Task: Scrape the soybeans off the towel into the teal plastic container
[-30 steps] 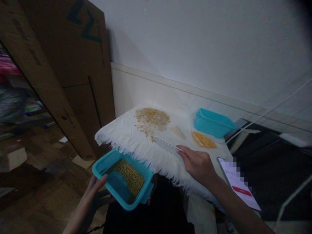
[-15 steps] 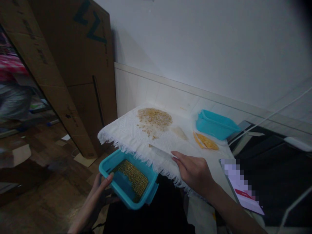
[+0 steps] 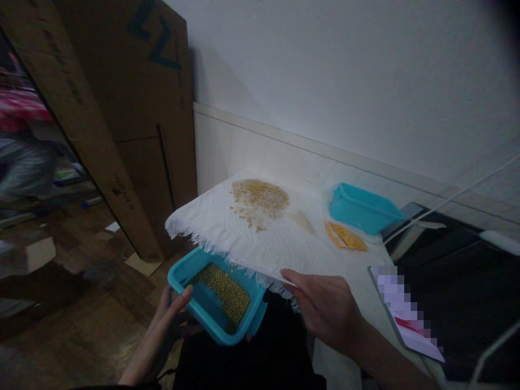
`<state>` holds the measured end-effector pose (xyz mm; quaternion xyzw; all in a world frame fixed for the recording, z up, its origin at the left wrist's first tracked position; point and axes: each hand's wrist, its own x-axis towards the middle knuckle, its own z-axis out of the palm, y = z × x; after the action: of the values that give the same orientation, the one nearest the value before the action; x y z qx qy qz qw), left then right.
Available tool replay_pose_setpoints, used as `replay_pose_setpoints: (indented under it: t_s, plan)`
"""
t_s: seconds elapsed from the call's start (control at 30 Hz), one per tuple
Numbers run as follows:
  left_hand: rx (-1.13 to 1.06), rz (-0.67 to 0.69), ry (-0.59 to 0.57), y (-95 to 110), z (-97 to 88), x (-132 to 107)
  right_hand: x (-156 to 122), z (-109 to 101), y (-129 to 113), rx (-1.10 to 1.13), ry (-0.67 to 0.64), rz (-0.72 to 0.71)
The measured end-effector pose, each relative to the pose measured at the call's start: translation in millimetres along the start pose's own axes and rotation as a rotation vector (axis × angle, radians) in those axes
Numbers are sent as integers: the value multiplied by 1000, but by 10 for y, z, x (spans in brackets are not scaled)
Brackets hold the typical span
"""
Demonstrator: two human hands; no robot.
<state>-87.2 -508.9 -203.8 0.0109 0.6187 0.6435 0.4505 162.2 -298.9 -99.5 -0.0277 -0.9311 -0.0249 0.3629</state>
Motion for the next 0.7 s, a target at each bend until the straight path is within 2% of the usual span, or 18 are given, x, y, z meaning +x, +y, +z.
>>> replay_pose_setpoints:
  t_s: [0.17, 0.33, 0.53, 0.7]
  plan:
    - [-24, 18, 4, -2, 8, 4, 12, 82, 344, -235, 85, 97]
    - [-15, 27, 20, -12, -4, 22, 39, 241, 683, -331, 108, 178]
    - [-5, 25, 11, -14, -5, 35, 46, 287, 704, -307, 53, 174]
    - [-10, 20, -4, -33, -25, 59, 61, 283, 712, -313, 66, 165]
